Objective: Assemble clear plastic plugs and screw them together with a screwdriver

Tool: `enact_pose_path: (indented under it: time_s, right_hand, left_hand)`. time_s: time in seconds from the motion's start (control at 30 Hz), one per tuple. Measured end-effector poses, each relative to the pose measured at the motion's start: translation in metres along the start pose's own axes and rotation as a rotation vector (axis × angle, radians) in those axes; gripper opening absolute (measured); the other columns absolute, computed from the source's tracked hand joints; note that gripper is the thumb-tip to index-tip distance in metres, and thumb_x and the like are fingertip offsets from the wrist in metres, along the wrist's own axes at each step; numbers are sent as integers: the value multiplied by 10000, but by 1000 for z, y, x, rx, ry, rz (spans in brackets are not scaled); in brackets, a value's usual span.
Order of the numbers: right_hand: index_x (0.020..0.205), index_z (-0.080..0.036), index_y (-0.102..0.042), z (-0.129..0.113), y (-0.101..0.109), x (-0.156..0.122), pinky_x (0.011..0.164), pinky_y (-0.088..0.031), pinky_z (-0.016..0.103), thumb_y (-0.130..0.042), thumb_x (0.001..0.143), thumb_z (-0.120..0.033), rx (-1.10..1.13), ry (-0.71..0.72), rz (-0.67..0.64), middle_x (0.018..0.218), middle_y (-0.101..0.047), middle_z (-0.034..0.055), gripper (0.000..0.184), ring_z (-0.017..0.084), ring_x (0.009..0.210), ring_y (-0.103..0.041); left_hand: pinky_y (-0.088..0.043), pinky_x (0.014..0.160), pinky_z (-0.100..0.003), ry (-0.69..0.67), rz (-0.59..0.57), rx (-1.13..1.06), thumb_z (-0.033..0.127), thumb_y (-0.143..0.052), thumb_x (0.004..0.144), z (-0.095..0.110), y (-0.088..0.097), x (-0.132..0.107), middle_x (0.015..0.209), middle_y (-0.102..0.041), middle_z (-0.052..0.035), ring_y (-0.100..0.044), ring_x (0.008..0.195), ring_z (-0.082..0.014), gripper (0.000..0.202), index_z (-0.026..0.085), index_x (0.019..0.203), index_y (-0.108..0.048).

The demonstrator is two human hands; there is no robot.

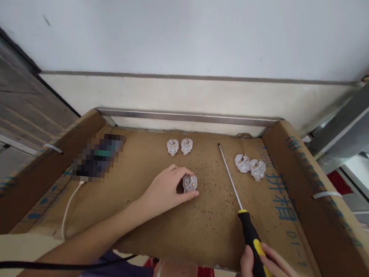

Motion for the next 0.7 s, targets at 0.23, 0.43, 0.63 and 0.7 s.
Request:
enact_pose_path:
  time_s: [0.23, 0.43, 0.63, 0.7]
  right_hand:
    - [696, -165, -573, -44, -8, 17, 686, -416, 322, -608, 762, -278, -260, 248, 15, 791, -582, 78, 135, 186, 732, -541]
    - [745, -174, -591, -23, -25, 28, 753, -380, 329, -546, 770, -288, -211, 149, -58, 848, -537, 70, 125, 188, 797, -505]
    - [764, -180, -589, -16, -37, 38, 742, -364, 299, -526, 760, -259, -178, 131, -77, 849, -506, 54, 101, 169, 800, -472]
    - [765, -182, -586, -16, -37, 37, 741, -361, 296, -522, 759, -257, -171, 125, -82, 852, -503, 53, 99, 169, 807, -466]
  left_hand:
    - [-441, 869, -345, -215, 116, 61, 240, -574, 802, 29, -6, -4, 1133, -613, -8, -476, 983, -213, 284, 208, 1081, -535]
    - [-476, 780, -335, -23, 153, -69, 411, -650, 752, -7, 11, 3, 1026, -634, 4, -564, 908, -193, 356, 246, 1039, -521]
    - [-459, 859, -336, -115, 185, -44, 393, -656, 755, -4, 15, 2, 1073, -625, -10, -566, 982, -199, 395, 238, 1091, -518]
    - [-447, 894, -338, -151, 188, -37, 383, -638, 774, 0, 15, 1, 1117, -618, -13, -550, 1025, -200, 401, 236, 1126, -515]
Point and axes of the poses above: each hand's wrist, its own x-axis towards the middle knuckle, its own y-axis out of the back of the hand, z = x × y, the point moved 9 cm from there along x, towards the middle knuckle
